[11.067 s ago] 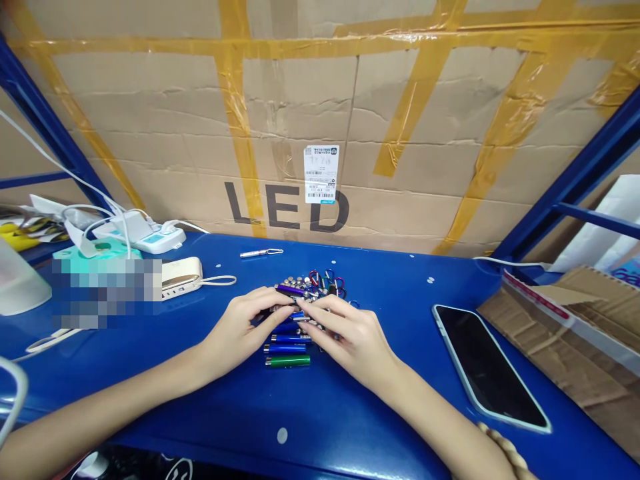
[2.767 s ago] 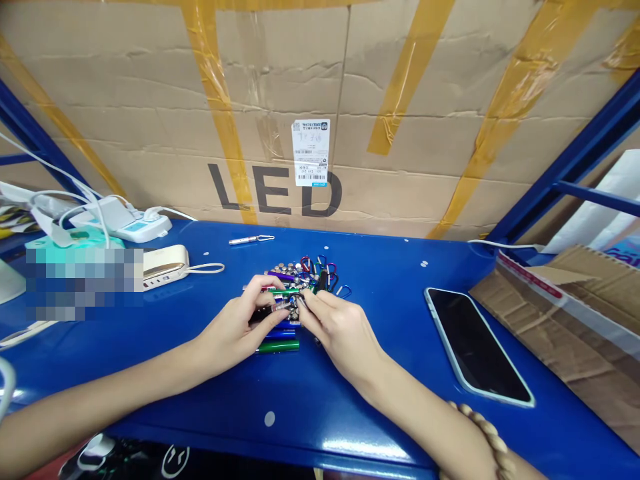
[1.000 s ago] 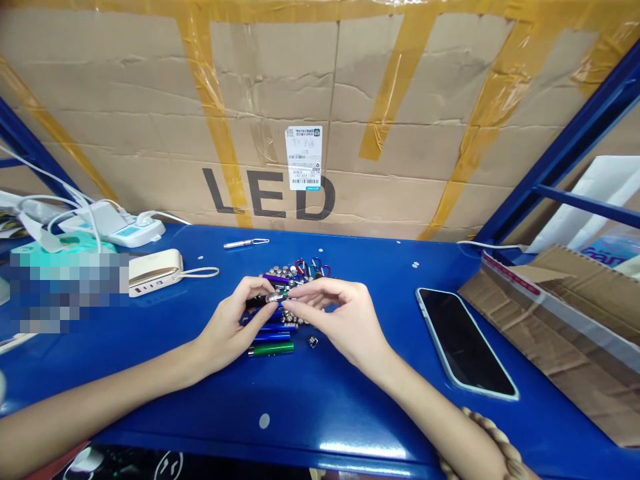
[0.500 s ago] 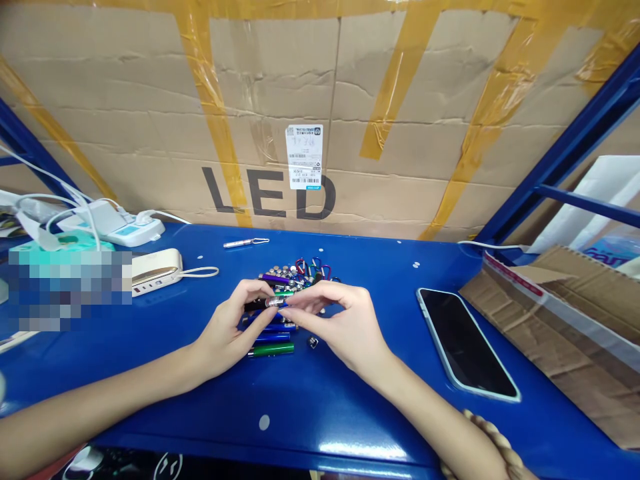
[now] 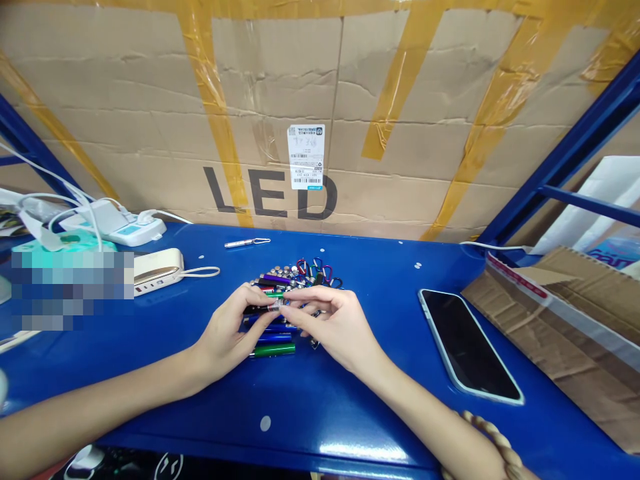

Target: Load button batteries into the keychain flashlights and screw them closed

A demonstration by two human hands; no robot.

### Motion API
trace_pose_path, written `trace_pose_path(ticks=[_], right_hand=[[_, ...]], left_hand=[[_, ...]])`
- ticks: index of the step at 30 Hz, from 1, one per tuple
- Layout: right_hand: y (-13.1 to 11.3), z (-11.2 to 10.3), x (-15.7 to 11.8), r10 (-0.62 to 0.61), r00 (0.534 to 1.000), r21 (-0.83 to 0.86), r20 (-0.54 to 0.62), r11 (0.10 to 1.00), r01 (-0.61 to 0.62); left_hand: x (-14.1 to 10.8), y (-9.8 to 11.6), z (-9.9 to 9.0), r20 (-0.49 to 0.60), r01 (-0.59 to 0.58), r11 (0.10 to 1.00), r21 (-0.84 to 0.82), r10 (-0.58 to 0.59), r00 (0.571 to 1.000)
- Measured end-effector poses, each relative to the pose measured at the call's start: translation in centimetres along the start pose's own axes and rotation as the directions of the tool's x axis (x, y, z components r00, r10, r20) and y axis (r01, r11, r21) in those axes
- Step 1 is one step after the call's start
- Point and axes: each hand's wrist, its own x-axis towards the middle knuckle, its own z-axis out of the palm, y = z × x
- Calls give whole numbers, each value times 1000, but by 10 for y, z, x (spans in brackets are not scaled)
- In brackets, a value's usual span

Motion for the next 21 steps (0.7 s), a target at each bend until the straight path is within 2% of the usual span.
trace_pose_path(ticks=[2, 4, 6, 9, 12, 18, 21], right_hand=[[1, 2, 0, -45, 998, -14, -34, 999, 45], [2, 3, 0, -164, 983, -82, -82, 984, 157], [1, 3, -1, -303, 947, -166, -107, 945, 283], [-1, 3, -2, -424, 898, -245, -119, 889, 387], [-1, 2, -3, -456, 879, -292, -138, 867, 404], [3, 3, 1, -473, 871, -372, -135, 838, 398], [3, 2, 3, -472, 871, -376, -137, 838, 395]], left_hand=[[1, 1, 0, 15, -1, 1000, 11, 0, 1000], [1, 2, 0, 50, 32, 999, -9, -31, 998], [0, 4, 0, 124, 118, 990, -79, -108, 986], [0, 9, -2, 268, 291, 933, -210, -232, 935], [2, 14, -3, 333, 400, 868, -293, -300, 894], [9, 12, -2, 386, 491, 776, -395, -344, 856], [10, 9, -1, 423, 544, 700, -462, -365, 829]])
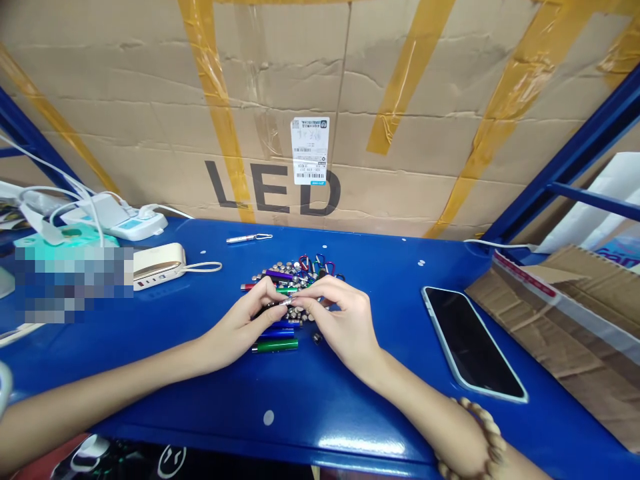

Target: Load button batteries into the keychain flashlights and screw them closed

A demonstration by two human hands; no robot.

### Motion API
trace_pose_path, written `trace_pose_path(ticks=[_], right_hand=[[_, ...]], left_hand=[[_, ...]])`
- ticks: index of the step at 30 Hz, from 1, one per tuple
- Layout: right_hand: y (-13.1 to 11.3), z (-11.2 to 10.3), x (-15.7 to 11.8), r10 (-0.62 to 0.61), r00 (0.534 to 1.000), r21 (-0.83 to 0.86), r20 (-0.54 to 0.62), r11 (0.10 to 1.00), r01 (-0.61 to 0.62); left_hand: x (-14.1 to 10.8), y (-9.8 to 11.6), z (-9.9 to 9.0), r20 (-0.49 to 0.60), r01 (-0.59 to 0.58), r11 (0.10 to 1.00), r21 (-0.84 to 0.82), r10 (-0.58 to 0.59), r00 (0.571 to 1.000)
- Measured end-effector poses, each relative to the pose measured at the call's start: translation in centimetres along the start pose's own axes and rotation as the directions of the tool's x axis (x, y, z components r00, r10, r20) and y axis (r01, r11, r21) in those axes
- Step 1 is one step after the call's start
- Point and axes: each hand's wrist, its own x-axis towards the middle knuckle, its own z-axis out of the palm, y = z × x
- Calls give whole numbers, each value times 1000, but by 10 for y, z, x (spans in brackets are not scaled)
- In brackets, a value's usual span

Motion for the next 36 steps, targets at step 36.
trace_pose_path(ticks=[36], right_hand=[[31, -12, 7, 39, 969, -396, 243, 916, 62]], left_hand=[[11, -7, -33, 383, -463, 617, 636, 268, 884]])
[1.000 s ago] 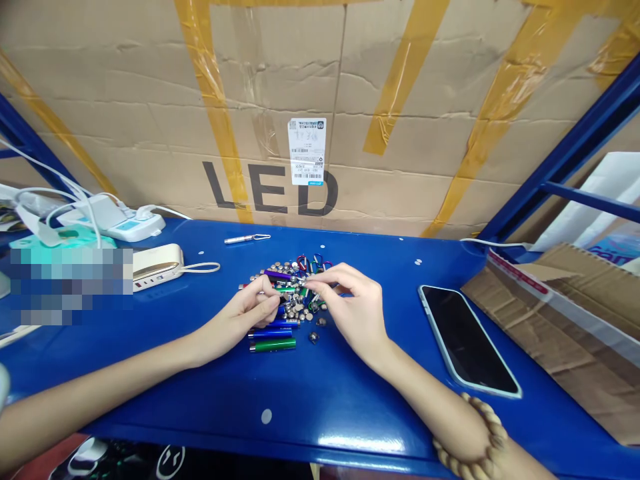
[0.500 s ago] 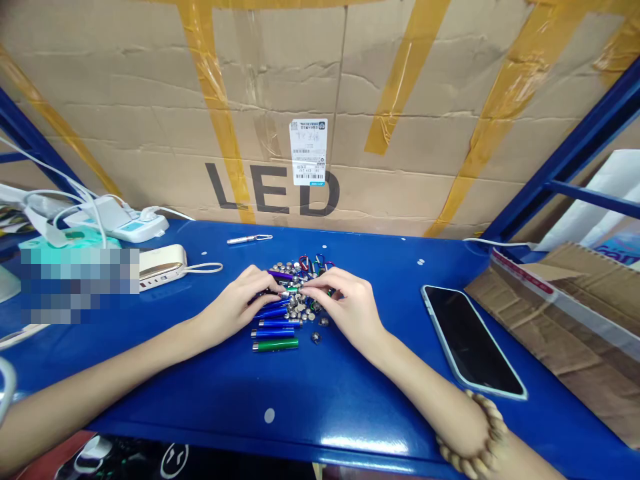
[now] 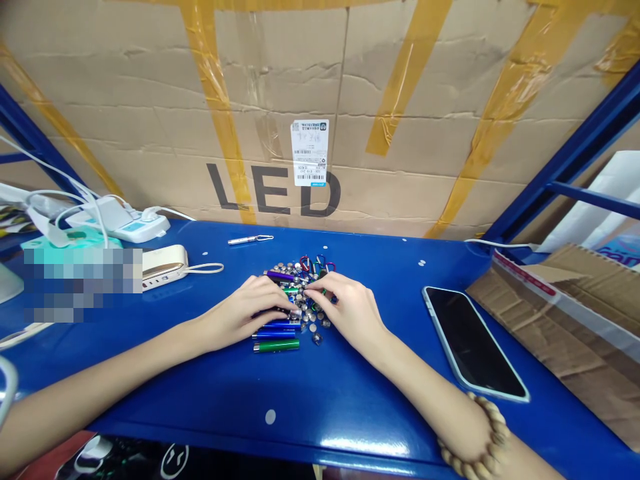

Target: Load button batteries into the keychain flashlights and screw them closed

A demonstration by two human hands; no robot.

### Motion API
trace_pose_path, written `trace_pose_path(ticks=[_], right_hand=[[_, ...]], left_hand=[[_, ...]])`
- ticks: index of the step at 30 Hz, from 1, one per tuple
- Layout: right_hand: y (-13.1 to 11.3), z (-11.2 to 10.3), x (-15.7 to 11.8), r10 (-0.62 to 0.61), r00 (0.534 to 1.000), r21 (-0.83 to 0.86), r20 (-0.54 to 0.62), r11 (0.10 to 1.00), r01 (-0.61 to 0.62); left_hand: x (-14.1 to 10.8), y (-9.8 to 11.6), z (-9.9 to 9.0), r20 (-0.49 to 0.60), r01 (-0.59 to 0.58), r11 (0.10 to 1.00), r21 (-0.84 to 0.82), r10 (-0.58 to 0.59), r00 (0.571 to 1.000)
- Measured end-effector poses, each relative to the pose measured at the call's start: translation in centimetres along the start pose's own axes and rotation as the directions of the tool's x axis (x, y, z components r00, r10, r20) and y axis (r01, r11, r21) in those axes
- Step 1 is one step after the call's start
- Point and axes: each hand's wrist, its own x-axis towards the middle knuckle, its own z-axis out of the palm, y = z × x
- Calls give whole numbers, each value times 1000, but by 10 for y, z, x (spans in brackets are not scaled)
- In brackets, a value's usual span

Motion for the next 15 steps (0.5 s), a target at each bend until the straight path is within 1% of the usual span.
trace_pose_path(ticks=[2, 4, 10, 15], right_hand=[[-2, -1, 0, 15, 1000, -27, 19, 1000, -14], [-4, -2, 0, 18, 1000, -52, 19, 999, -17], [-5, -5, 1, 12, 1000, -123, 8, 992, -11], [-6, -6, 2, 82, 996, -150, 27, 986, -77]], left_hand=[[0, -1, -1, 23, -24, 1000, 8, 24, 999], [0, -2, -2, 24, -22, 999, 26, 21, 999], [0, -2, -2, 1, 32, 997, 69, -32, 999], [1, -1, -1, -47, 97, 992, 81, -93, 995]])
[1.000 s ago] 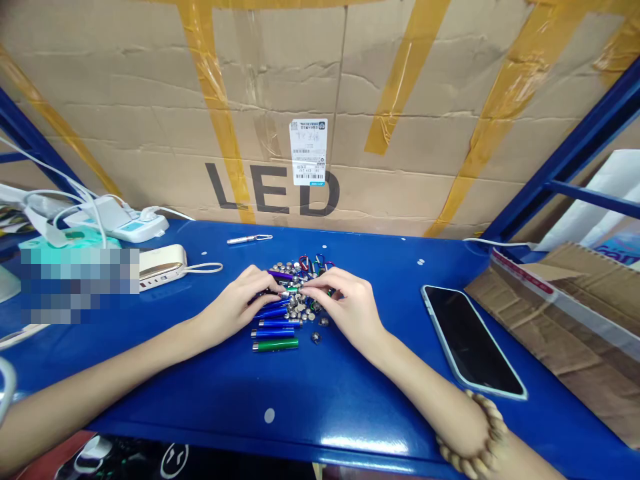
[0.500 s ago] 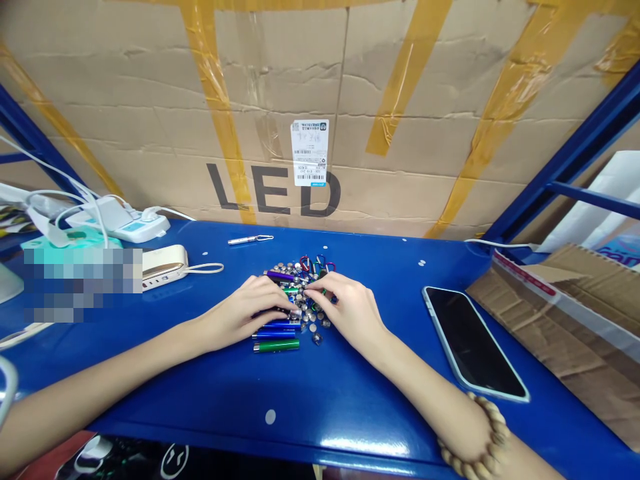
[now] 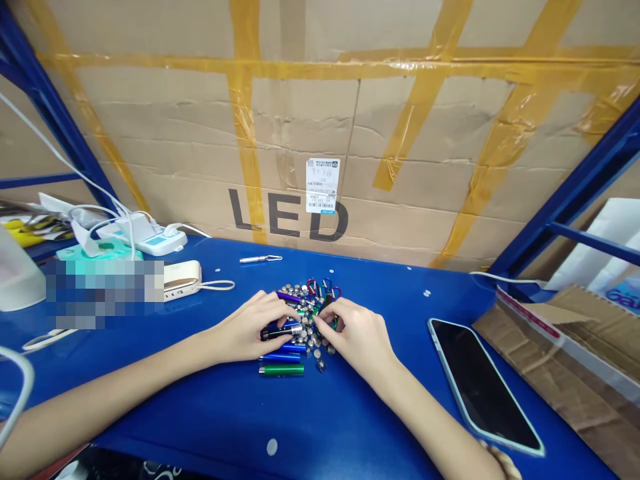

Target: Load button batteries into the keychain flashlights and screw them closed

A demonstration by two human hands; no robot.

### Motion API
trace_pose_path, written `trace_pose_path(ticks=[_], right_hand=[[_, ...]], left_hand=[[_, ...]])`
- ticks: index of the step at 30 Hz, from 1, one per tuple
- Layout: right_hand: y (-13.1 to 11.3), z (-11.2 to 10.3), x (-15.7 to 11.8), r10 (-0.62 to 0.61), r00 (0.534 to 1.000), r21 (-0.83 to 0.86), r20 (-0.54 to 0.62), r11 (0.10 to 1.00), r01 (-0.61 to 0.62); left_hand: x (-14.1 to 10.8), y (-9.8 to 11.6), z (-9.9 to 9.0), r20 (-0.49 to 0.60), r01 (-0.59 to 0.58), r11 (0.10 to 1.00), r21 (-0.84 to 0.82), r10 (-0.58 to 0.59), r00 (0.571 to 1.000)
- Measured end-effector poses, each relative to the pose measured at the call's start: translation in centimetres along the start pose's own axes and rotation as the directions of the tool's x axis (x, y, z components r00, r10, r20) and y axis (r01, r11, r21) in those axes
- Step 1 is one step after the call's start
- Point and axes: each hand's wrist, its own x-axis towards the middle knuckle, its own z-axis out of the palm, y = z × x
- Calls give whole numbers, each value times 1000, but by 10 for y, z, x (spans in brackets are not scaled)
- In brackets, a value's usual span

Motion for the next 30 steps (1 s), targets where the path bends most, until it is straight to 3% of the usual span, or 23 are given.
trace_pose_path(ticks=[9, 18, 24, 30], right_hand=[[2, 1, 3, 87, 995, -49, 50, 995, -85], [5, 0, 3, 25, 996, -32, 80, 999, -22], [1, -1, 2, 12, 998, -32, 63, 999, -10], [-3, 0, 1, 38, 993, -24, 116, 999, -36]], left_hand=[[-1, -13, 1, -2, 34, 997, -72, -34, 999], [-1, -16, -1, 13, 0, 995, -105, 1, 1000], [-1, -13, -1, -10, 11, 996, -83, -11, 1000], [0, -12, 1, -56, 26, 997, -76, -30, 998]])
